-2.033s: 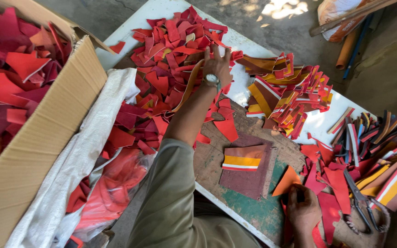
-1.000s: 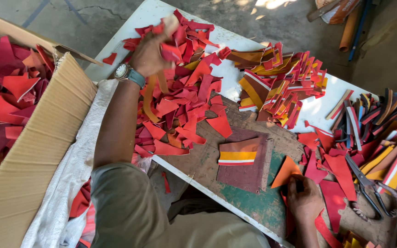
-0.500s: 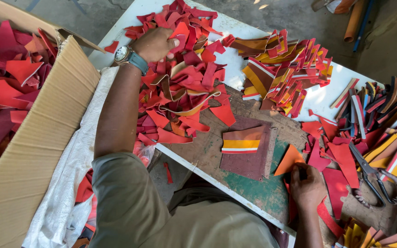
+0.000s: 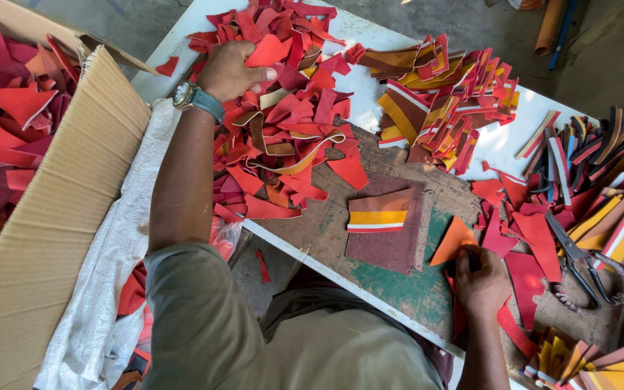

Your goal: The person assembles small red and orange paper pieces into layered units on a wooden board. They pick pieces from piles, align them, and place completed units into a cardboard box. The process is repetitive and involves handling many small parts by hand.

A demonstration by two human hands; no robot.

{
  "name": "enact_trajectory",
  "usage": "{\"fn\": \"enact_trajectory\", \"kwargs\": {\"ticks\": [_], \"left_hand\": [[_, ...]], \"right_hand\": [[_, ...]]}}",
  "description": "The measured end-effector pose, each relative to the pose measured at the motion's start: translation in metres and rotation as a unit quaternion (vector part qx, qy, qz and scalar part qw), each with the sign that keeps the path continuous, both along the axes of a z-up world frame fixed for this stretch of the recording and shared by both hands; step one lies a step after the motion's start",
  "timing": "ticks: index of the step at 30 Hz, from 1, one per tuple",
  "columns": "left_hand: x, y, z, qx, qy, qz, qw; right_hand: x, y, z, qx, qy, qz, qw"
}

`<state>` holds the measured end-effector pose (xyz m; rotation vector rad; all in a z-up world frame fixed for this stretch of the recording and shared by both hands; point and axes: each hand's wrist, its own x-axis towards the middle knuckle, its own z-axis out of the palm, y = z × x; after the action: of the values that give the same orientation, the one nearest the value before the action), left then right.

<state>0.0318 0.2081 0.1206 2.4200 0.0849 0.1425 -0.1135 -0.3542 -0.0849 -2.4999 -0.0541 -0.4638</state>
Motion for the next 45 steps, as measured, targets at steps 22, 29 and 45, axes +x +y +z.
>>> {"fn": "enact_trajectory", "kwargs": {"ticks": [22,29,45], "left_hand": [[0.122,0.012,-0.137,-0.296,-0.199,-0.001,0.934],[0.061,-0.009,-0.070,-0.393,-0.063,-0.030,0.917],[0.022,-0.038,-0.034,-0.230,-0.017,-0.051,0.972]], "right_hand": [[0.001,-0.001,-0.001,0.012,0.031,-0.018,0.999],[0.004,-0.003,-0.005,-0.008,0.012,-0.009,1.000],[0.002,0.002,0.004,0.008,-0.015,0.004,1.000]]}}
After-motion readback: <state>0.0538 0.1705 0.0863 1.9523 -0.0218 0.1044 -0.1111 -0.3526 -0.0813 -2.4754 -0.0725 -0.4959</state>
